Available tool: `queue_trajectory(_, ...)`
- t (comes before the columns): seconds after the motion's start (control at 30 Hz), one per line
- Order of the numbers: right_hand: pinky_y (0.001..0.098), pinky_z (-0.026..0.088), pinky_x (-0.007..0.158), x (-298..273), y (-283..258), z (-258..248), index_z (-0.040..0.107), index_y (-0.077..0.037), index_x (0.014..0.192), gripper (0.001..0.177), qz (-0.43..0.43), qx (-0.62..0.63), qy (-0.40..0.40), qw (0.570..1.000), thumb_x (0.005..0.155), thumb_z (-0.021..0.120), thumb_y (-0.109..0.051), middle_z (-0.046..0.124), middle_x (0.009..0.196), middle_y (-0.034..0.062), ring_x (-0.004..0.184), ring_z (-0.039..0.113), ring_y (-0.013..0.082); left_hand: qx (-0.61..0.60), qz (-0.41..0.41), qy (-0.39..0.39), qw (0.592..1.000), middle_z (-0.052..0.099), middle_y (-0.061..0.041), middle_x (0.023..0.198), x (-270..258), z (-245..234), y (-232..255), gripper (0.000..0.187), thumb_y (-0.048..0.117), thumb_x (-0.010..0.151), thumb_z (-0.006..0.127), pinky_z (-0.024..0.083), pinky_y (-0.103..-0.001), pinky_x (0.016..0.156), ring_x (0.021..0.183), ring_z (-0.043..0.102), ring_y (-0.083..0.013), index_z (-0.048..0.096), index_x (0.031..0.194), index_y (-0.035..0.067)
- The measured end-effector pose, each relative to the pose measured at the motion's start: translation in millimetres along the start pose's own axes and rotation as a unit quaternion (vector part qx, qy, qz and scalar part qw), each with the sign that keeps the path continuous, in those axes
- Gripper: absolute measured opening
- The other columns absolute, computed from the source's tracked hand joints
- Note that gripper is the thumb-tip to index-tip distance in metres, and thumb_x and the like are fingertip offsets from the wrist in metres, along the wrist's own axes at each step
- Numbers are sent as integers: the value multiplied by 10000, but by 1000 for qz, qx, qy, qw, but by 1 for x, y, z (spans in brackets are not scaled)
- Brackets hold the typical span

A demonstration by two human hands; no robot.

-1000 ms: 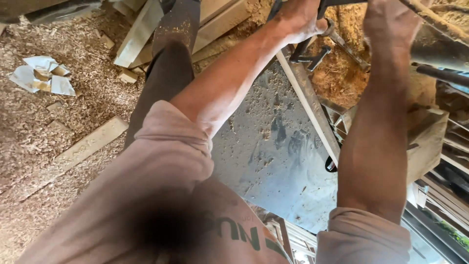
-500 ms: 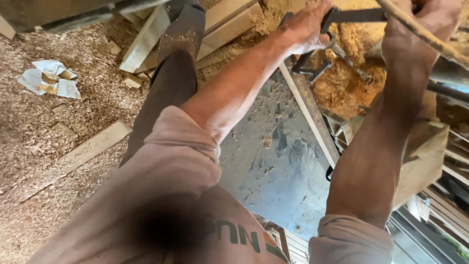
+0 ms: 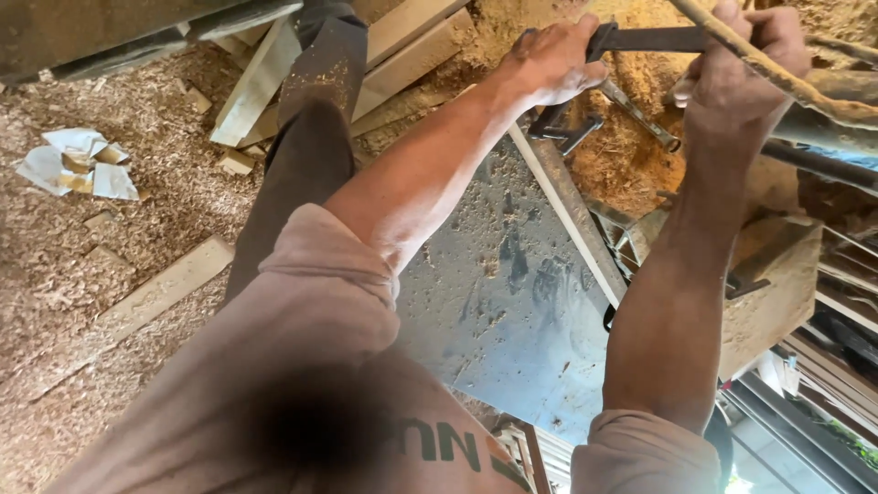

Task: Feeding a wooden plank through a table saw and performing machine adjustments using a wrench and a square.

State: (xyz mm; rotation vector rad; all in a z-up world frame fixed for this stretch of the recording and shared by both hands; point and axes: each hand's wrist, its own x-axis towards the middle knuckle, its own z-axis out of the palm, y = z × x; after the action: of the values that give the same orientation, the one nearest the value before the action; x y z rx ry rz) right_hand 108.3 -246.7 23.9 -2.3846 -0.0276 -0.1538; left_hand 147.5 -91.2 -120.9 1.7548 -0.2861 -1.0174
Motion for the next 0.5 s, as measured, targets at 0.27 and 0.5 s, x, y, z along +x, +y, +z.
queue_trajectory(0.27, 302, 651, 836, -17, -30, -3, 387, -50, 1344, 142, 119, 166, -53, 977, 1256, 491, -12, 446, 1194, 136, 999, 585, 224, 45, -9, 13, 999, 583, 35, 812, 6, 4, -3, 324, 336, 999, 564, 532, -272, 504, 588, 580, -92, 493, 1271, 175)
queue_trajectory(0.5, 479, 622, 770, -45, -55, -8, 502, -102, 1373, 441, 150, -211, -225, 939, 967, 634, 8, 467, 1335, 241, 999, 602, 348, 84, -18, 25, 996, 735, -73, 1221, 3, 3, 8, 553, 502, 828, 623, 537, -442, 831, 1093, 694, -327, 592, 1370, 394)
